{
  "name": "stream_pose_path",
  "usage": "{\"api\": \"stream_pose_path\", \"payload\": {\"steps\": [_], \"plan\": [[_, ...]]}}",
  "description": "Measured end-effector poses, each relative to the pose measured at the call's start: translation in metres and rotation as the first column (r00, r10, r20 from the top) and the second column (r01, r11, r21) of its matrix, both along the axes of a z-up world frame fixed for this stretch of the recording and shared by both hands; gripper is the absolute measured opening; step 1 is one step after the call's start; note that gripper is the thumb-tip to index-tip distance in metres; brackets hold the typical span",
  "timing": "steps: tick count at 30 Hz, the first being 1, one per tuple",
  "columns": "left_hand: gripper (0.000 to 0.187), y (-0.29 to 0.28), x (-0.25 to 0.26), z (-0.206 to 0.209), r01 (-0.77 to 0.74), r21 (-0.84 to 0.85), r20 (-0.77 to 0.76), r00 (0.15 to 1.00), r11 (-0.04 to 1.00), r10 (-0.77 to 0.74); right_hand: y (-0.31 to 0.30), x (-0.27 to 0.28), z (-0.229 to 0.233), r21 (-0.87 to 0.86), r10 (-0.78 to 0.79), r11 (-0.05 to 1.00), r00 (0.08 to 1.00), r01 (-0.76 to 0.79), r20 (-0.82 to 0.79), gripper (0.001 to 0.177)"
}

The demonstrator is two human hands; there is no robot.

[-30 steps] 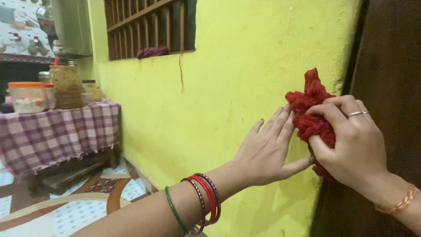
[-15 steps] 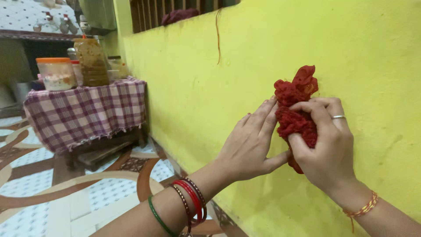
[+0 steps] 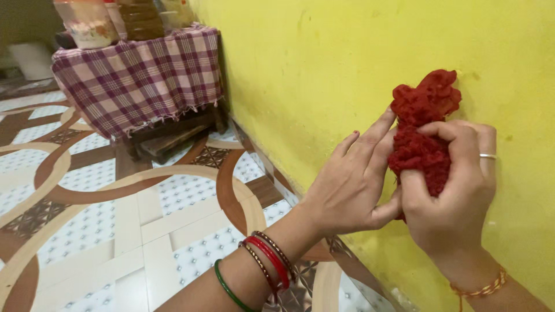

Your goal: The person wipes a wooden door with a red cloth, moving from the upper panels down to the lower sections and edges. The person uses both hands to hold the cloth and apply pressure while cleaning the door surface.

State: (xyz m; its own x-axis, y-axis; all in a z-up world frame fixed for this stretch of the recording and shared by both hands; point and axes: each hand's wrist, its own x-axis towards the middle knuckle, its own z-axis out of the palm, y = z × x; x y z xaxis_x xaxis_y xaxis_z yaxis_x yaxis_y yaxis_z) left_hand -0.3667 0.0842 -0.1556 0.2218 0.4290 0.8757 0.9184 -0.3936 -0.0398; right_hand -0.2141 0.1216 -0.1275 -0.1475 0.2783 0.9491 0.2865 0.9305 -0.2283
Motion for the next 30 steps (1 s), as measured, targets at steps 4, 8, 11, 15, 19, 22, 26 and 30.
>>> {"api": "stream_pose_path", "payload": {"steps": [4,8,11,15,19,22,26,30], "plan": [[0.078,-0.010,-0.010,0.024,0.026,0.000,0.027,0.999,1.000,-0.026,-0.011,-0.016,0.025,-0.075,0.077,0.994,0.997,-0.079,-0.031,0.033],[0.081,-0.018,-0.015,0.055,0.042,-0.052,0.053,0.998,0.998,-0.039,-0.015,-0.022,0.059,-0.086,0.067,0.994,0.998,-0.067,-0.004,0.034],[0.083,-0.019,-0.017,0.081,0.026,-0.046,0.045,0.999,0.999,-0.024,-0.017,-0.019,0.084,-0.134,0.099,0.986,0.995,-0.101,-0.022,0.035],[0.076,-0.029,0.005,0.119,-0.017,-0.063,0.056,0.998,0.998,0.021,-0.024,-0.007,0.126,-0.152,0.077,0.986,0.997,-0.074,0.015,0.036],[0.082,-0.044,0.015,0.170,-0.023,-0.154,0.052,0.998,0.988,0.031,-0.035,0.012,0.167,-0.246,0.083,0.966,0.996,-0.074,0.027,0.038],[0.080,-0.050,0.024,0.208,-0.078,-0.185,0.028,0.996,0.980,0.085,-0.041,0.023,0.200,-0.321,0.132,0.940,0.991,-0.117,0.025,0.045],[0.085,-0.054,0.038,0.261,-0.057,-0.230,0.022,0.998,0.971,0.064,-0.049,0.042,0.254,-0.419,0.204,0.890,0.979,-0.181,0.011,0.051],[0.088,-0.055,0.054,0.322,-0.030,-0.198,0.052,0.998,0.980,0.041,-0.051,0.059,0.324,-0.412,0.220,0.893,0.974,-0.182,0.046,0.053]]}}
